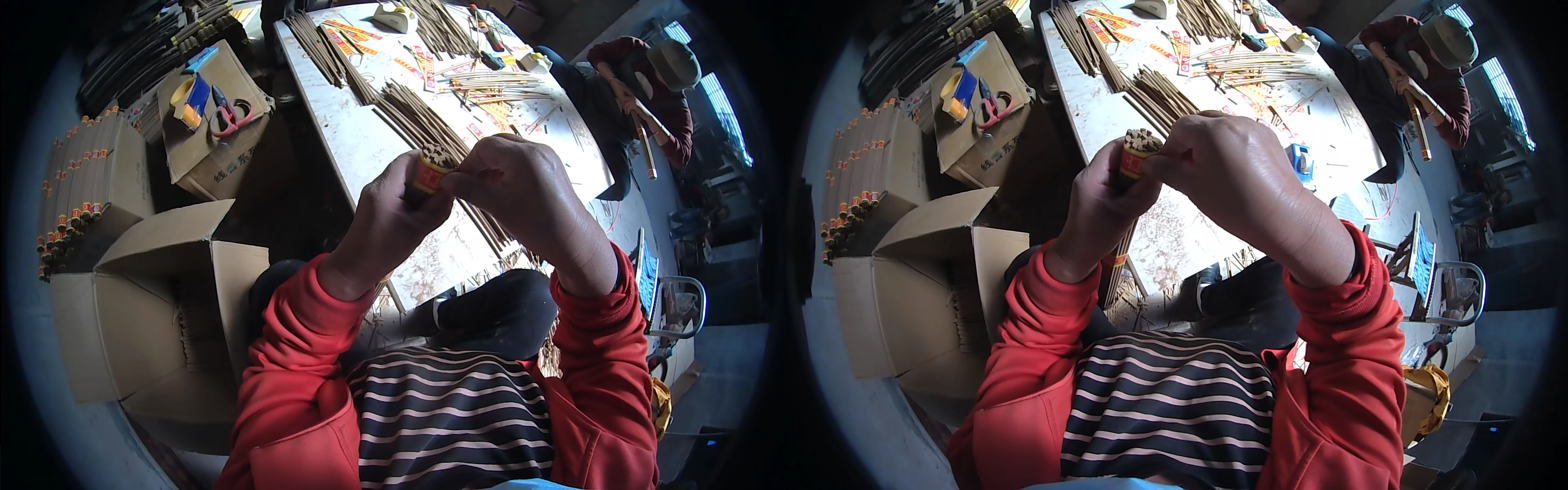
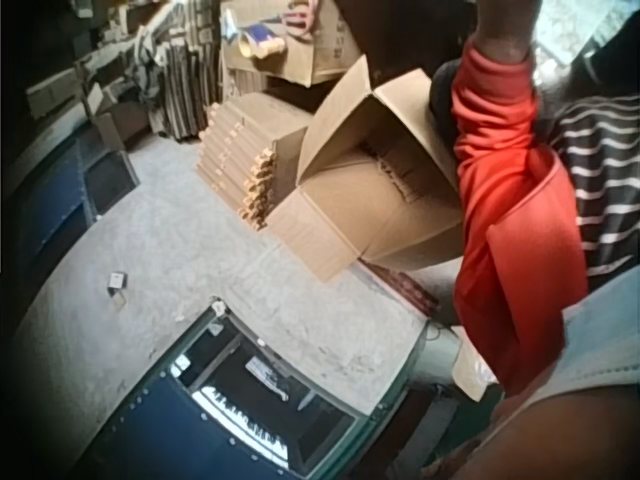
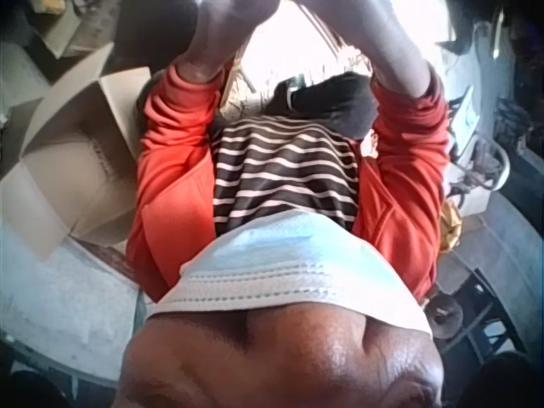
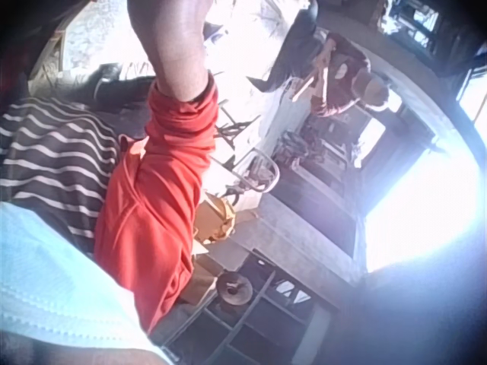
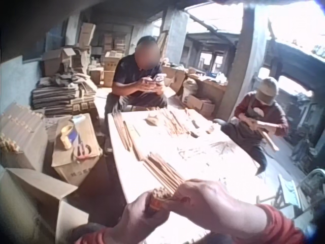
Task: The person gathers thin wooden sticks, aligns them into a bundle, and wraps a small paper label around the bundle to secure it. The person repeats this process, placing completed bundles into a cardboard box.
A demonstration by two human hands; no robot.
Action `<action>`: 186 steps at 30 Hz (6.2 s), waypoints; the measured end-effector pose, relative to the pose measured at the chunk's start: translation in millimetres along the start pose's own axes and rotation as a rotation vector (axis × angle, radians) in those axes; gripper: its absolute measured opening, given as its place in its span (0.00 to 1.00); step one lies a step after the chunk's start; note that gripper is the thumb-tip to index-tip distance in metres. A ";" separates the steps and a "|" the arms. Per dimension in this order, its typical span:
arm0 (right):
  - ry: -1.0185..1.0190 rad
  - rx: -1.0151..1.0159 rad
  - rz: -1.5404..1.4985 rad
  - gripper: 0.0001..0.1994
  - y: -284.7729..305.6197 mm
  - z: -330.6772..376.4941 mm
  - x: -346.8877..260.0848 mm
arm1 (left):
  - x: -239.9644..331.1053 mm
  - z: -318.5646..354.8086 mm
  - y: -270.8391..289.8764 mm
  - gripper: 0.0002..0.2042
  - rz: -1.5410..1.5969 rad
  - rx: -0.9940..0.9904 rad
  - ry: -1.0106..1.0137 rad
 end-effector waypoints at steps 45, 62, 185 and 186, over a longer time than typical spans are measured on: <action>0.132 0.060 -1.438 0.10 -59.6 -9.5 37.6 | -2.1 3.3 -7.0 0.25 0.645 -0.360 0.197; -0.124 0.548 -1.317 0.09 -23.1 110.1 82.2 | 184.4 24.5 -30.8 0.16 0.347 -0.058 -0.445; -0.579 1.021 0.537 0.11 78.8 547.9 108.4 | -127.0 217.4 368.1 0.07 0.206 0.970 0.578; -0.629 0.997 0.418 0.11 74.7 514.3 111.9 | -141.0 220.4 378.3 0.06 0.201 0.966 0.632</action>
Point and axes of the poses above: each hand's wrist, its own z-axis away from the middle knuckle, its own y-axis out of the back of the hand, x = y × z, the point moved 9 cm from there along -z, towards the middle knuckle, and after that the axes turned 10 degrees about y, right-handed, at the moved point
